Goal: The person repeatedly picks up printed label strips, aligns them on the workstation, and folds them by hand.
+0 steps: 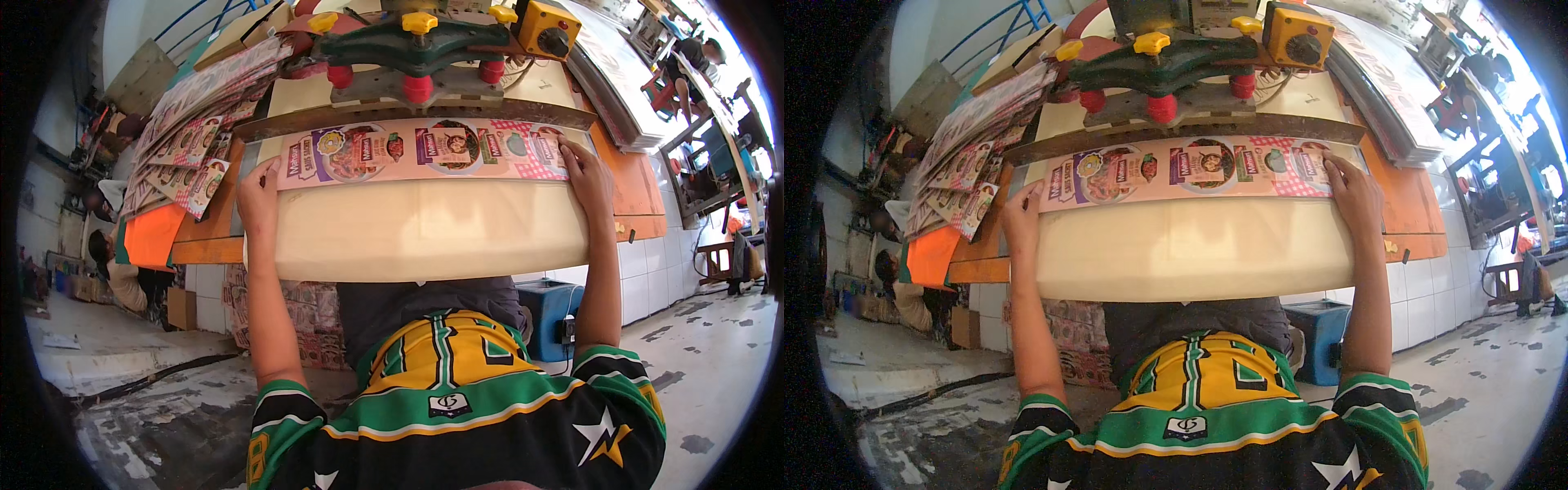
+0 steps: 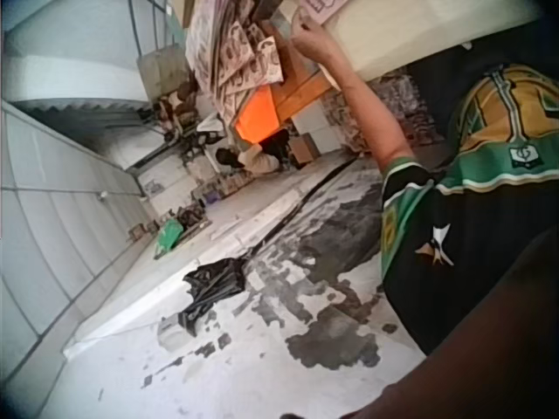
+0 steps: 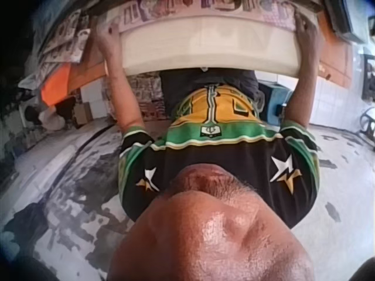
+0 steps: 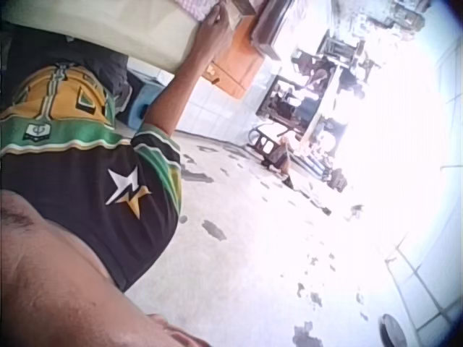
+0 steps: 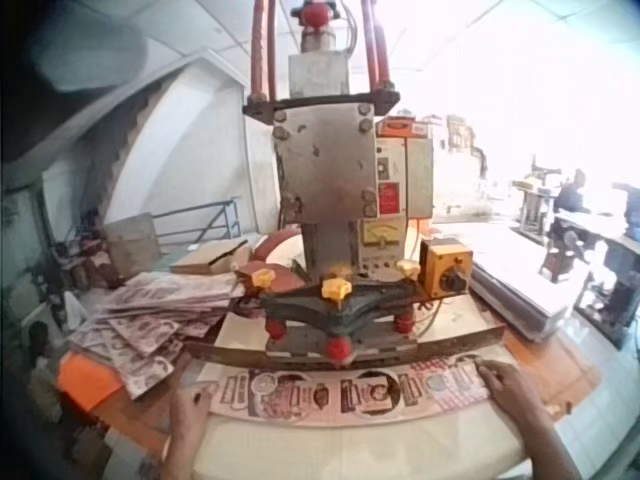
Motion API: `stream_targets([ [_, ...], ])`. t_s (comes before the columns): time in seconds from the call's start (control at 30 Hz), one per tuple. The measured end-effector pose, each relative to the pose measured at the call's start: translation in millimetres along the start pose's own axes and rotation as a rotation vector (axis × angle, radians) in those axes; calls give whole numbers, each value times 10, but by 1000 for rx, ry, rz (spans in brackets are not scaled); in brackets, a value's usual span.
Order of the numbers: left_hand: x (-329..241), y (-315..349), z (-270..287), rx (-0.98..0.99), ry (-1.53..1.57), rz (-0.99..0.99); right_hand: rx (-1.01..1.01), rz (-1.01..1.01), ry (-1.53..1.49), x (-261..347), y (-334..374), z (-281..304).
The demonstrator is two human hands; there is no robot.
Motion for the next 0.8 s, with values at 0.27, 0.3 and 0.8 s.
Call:
stream_targets([
  [0.27,41,-12,-37,4,0,1,29,-22,43,6,7,10],
  [0.3,42,-10,-39,3,-9,-6,23,-15,32,10,8,16],
  [0.8,249,-14,-101,24,56,-21,-20,30,51,-94,4,-96],
])
Point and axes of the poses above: each hand's wrist, its own y-axis away from the middle knuckle, its own z-axis out of the back of the hand, x = y × z, the point moved 7 cm from there along -y, towards the middle knuckle, and after that the axes turned 15 degrees about -x, right-handed, at the moved point
